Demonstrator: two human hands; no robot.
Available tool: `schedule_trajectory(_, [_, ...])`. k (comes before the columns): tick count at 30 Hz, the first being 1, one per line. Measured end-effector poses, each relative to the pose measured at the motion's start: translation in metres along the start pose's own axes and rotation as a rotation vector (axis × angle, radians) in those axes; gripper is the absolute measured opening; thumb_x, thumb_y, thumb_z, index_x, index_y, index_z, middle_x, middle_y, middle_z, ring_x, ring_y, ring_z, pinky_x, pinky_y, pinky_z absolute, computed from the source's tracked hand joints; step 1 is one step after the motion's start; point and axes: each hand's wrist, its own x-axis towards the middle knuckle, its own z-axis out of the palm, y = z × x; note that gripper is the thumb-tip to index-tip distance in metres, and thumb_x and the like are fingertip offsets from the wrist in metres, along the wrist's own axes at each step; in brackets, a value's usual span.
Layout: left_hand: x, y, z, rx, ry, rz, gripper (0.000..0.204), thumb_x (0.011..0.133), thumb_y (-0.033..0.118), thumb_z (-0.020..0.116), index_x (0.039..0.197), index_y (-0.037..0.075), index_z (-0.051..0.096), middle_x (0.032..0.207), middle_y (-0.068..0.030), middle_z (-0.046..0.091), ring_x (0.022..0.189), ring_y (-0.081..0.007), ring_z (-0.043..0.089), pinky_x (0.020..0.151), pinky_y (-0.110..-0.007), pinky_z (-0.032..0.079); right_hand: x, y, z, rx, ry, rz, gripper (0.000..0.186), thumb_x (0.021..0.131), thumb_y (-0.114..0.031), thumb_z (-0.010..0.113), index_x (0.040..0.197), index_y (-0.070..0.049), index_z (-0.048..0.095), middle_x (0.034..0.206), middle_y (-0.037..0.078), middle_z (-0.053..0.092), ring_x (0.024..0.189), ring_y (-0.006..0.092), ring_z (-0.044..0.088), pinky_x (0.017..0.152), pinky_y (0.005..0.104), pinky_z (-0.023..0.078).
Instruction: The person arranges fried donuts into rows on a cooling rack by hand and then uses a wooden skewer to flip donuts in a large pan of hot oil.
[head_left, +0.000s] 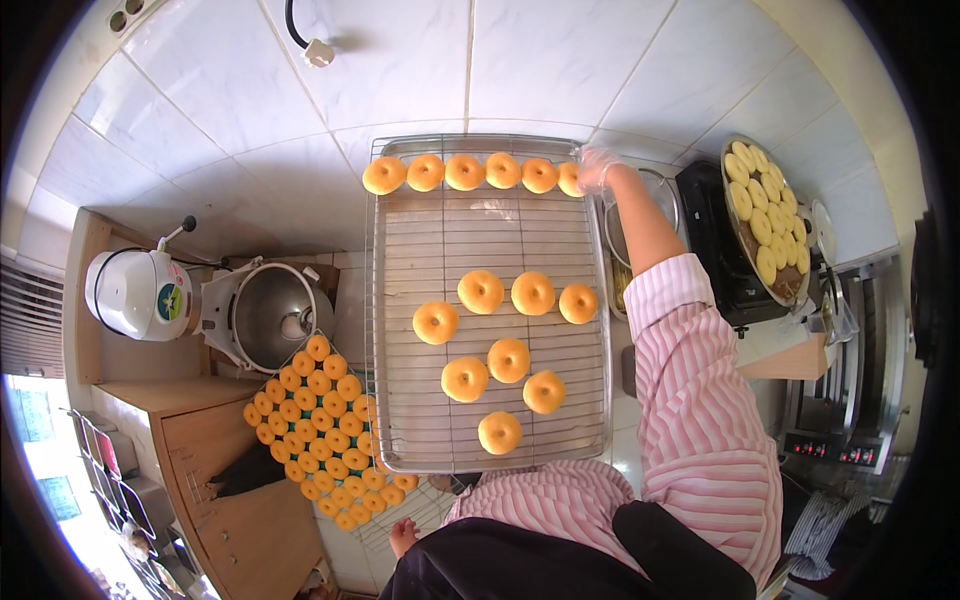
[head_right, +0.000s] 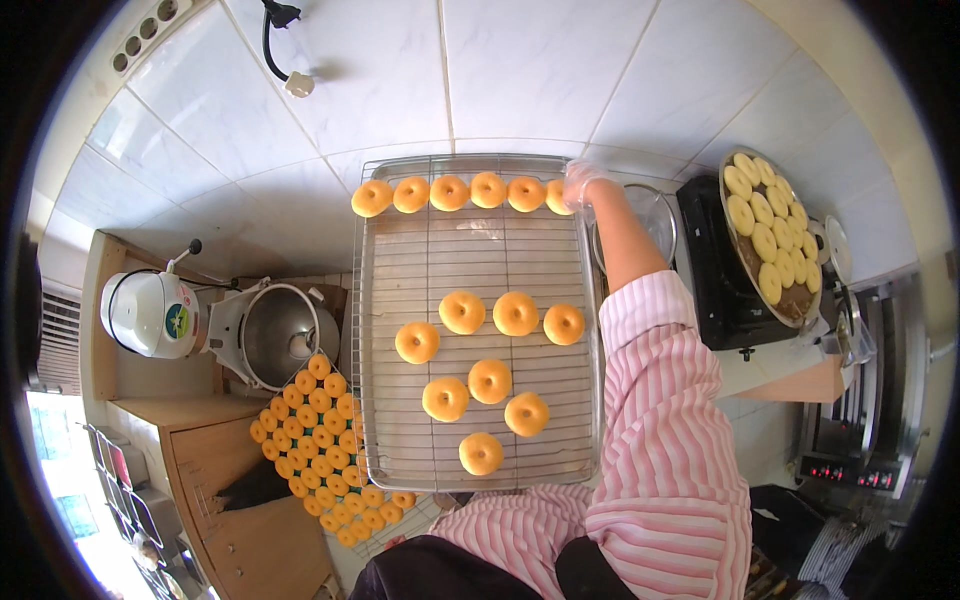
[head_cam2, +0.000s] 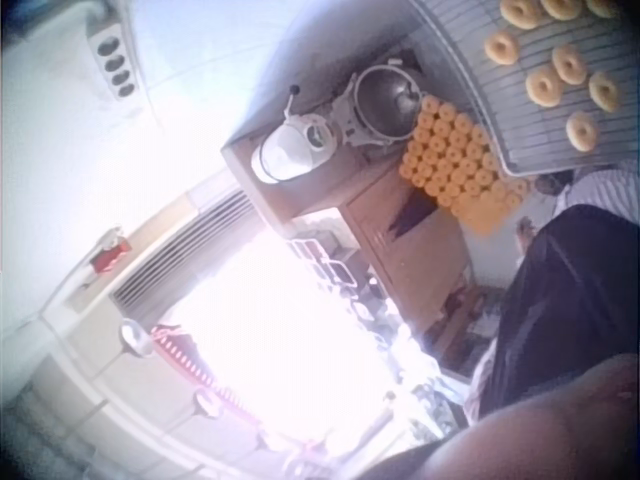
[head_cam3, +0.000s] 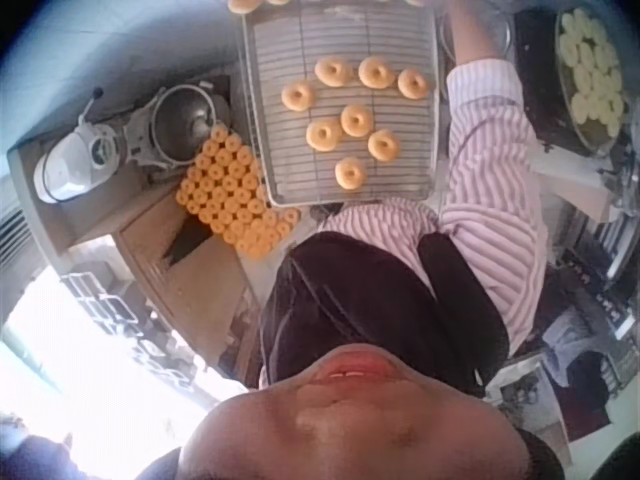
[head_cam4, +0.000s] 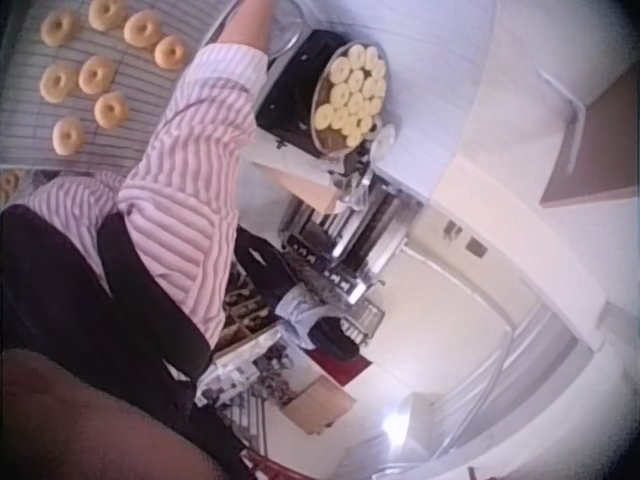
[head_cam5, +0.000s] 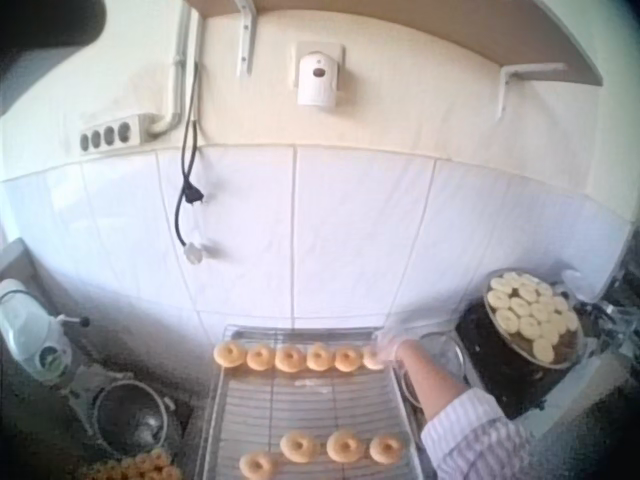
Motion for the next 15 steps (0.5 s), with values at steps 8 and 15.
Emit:
schedule_trajectory(8, [0.001,0.016,0.009,0.011,-0.027,0.076,0.021,0.086,0.013,0.057,0.1,-0.002,0.061,0.083,-0.0088,0.065,0.069,-0.0144,0.063,0.056,-0.025,0.047,-0.006,-0.016,-0.002,0.021,-0.03,-0.029,0.085,0.055,-0.027,0.082,0.128,-0.004,0.046,0.118,0.016,0.058,0.108,0.0293,0.057,0.089,0.0358,0.048])
schedule_trajectory(15, [-0.001,-0.007,0.004,-0.009,-0.026,0.017,0.02,0.086,0.01,0.056,0.098,-0.006,0.06,0.08,-0.0099,0.064,0.065,-0.015,0.061,0.059,-0.027,0.051,-0.028,-0.026,-0.01,0.075,0.026,-0.056,0.085,0.059,-0.03,0.079,0.132,-0.007,0.042,0.126,0.014,0.053,0.114,0.0289,0.053,0.093,0.0358,0.045])
